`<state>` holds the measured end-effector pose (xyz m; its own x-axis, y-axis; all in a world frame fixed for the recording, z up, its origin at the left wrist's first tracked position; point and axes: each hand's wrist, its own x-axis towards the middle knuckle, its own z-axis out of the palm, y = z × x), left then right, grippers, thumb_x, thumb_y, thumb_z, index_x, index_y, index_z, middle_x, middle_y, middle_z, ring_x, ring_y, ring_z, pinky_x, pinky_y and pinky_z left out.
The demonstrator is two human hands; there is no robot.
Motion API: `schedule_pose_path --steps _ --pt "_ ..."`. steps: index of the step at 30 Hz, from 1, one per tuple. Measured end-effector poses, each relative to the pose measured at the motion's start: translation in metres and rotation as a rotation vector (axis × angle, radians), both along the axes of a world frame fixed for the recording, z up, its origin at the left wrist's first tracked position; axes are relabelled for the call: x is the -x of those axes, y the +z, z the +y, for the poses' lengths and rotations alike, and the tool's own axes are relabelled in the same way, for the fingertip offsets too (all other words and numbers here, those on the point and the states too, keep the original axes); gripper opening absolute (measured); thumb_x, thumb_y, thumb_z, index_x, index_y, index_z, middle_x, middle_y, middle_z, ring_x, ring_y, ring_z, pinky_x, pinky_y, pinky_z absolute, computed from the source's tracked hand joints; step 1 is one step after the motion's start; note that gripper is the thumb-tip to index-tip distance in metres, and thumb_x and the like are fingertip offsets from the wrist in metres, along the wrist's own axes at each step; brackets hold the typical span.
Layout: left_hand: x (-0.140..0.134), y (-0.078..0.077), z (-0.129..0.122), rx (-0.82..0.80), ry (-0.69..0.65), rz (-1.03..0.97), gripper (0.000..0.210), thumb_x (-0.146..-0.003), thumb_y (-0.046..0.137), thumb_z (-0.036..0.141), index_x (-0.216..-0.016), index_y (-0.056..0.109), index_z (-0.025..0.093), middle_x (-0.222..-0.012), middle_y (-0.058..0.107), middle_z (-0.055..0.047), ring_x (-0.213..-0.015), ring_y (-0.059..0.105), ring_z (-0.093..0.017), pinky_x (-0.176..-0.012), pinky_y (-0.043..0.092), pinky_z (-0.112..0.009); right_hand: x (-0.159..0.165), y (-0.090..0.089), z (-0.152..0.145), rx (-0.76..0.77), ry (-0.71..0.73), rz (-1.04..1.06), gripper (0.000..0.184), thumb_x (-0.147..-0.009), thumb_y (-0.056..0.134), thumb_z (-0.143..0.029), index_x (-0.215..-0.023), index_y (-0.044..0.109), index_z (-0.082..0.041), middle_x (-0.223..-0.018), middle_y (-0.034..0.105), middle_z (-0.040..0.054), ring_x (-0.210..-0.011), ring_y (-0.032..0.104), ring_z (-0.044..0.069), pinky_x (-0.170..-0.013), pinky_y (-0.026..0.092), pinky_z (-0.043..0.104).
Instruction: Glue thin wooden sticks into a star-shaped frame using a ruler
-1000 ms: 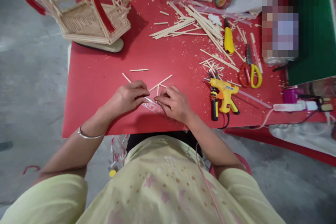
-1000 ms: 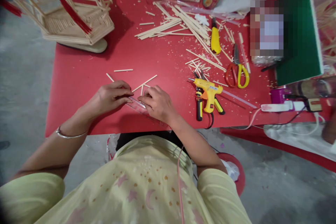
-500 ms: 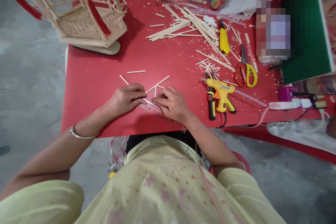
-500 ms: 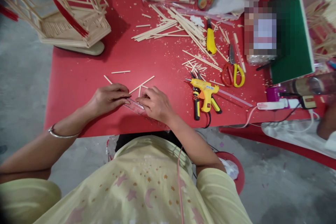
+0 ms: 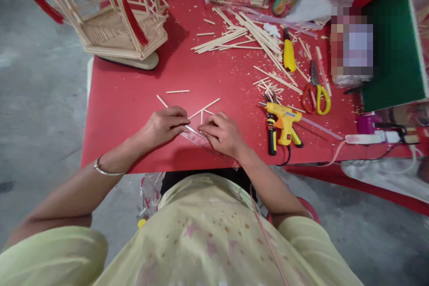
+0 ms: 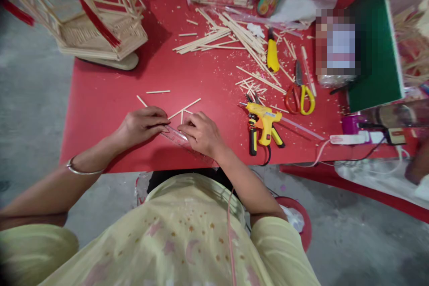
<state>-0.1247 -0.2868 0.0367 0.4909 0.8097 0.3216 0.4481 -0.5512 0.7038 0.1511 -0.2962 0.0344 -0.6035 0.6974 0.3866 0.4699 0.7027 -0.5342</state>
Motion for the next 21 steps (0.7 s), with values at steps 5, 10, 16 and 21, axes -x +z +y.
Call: schedule_pose_path --steps 5,10,16,21 --pt "-0.0007 -0.0027 0.0006 -0.042 0.003 -0.026 0.02 -0.101 0.074 0.035 -0.104 0.087 0.019 -0.104 0.079 -0.01 -0.091 0.076 -0.018 -0.082 0.06 -0.027 -0.0005 -0.0011 -0.0005 -0.05 0.002 0.032 0.026 -0.108 0.058 -0.021 -0.112 0.084 -0.022 -0.1 0.07 0.0081 -0.094 0.056 0.022 -0.083 0.05 0.037" --pt "-0.0015 0.0001 0.0006 -0.052 0.003 -0.016 0.02 -0.101 0.074 0.035 -0.103 0.087 0.019 -0.103 0.079 -0.01 -0.088 0.076 -0.018 -0.079 0.06 -0.027 -0.0002 -0.0007 -0.0006 -0.033 -0.002 0.025 0.025 -0.108 0.059 -0.021 -0.111 0.084 -0.024 -0.1 0.071 0.0076 -0.094 0.056 0.022 -0.084 0.051 0.038" --pt "-0.0007 -0.0015 0.0004 -0.063 -0.001 -0.006 0.021 -0.102 0.072 0.033 -0.103 0.086 0.018 -0.103 0.079 -0.011 -0.089 0.075 -0.017 -0.08 0.06 -0.027 -0.0023 0.0018 -0.0012 0.027 0.028 0.033 0.026 -0.104 0.07 -0.041 -0.119 0.081 -0.022 -0.107 0.07 0.0098 -0.098 0.057 0.024 -0.091 0.053 0.043" --pt "-0.0009 -0.002 -0.0001 -0.042 0.003 -0.016 0.022 -0.102 0.071 0.035 -0.103 0.086 0.019 -0.103 0.078 -0.011 -0.09 0.075 -0.018 -0.081 0.06 -0.028 -0.0042 0.0035 -0.0012 0.051 0.038 0.028 0.03 -0.104 0.07 -0.044 -0.121 0.081 -0.022 -0.107 0.069 0.01 -0.099 0.058 0.025 -0.091 0.054 0.044"
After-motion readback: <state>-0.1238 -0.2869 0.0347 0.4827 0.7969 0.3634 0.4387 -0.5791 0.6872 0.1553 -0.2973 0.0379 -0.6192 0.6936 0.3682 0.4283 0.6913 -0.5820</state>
